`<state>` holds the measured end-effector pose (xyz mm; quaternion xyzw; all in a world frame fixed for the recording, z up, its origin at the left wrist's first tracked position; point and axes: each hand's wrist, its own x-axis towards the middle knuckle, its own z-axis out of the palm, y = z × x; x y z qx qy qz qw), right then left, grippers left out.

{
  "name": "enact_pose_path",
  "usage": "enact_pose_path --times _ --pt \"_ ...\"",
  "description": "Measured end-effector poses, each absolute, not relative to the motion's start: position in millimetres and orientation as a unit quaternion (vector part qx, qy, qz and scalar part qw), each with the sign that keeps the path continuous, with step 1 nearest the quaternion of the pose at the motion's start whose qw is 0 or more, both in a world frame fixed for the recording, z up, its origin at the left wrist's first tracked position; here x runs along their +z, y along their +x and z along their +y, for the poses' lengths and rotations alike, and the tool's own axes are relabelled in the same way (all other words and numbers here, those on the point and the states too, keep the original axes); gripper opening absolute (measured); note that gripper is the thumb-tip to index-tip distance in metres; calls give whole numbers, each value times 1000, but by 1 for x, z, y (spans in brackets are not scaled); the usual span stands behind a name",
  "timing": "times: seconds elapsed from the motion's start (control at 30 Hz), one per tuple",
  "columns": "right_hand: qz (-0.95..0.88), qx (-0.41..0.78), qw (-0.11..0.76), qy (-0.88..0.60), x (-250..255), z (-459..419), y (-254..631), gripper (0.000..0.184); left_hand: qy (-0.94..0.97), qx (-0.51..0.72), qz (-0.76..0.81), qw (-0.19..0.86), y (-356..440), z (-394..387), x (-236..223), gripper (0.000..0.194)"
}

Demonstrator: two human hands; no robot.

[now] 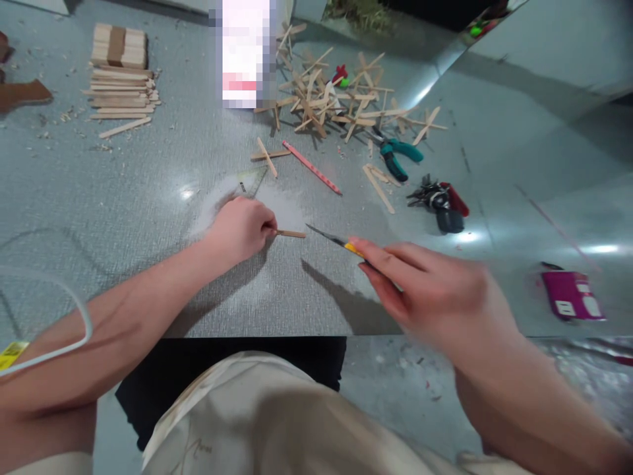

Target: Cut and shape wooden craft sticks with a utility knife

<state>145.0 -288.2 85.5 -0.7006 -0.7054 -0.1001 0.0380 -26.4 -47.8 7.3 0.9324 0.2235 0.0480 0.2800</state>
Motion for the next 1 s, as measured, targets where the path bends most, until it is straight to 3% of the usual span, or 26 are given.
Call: enact_pose_path --times 0.27,0.47,0.63,1.0 --pt "-612 35 191 -767 48 -310 144 35 948 87 180 248 -33 -48 3 13" --pt "-539 75 275 -793 31 -324 132 32 975 97 88 178 -37 -45 5 22" --pt "-528 71 275 -800 33 -329 135 32 986 76 -6 150 -41 -41 8 24" --pt "-585 137 209 -771 47 -319 129 31 964 28 99 244 -38 -37 20 17"
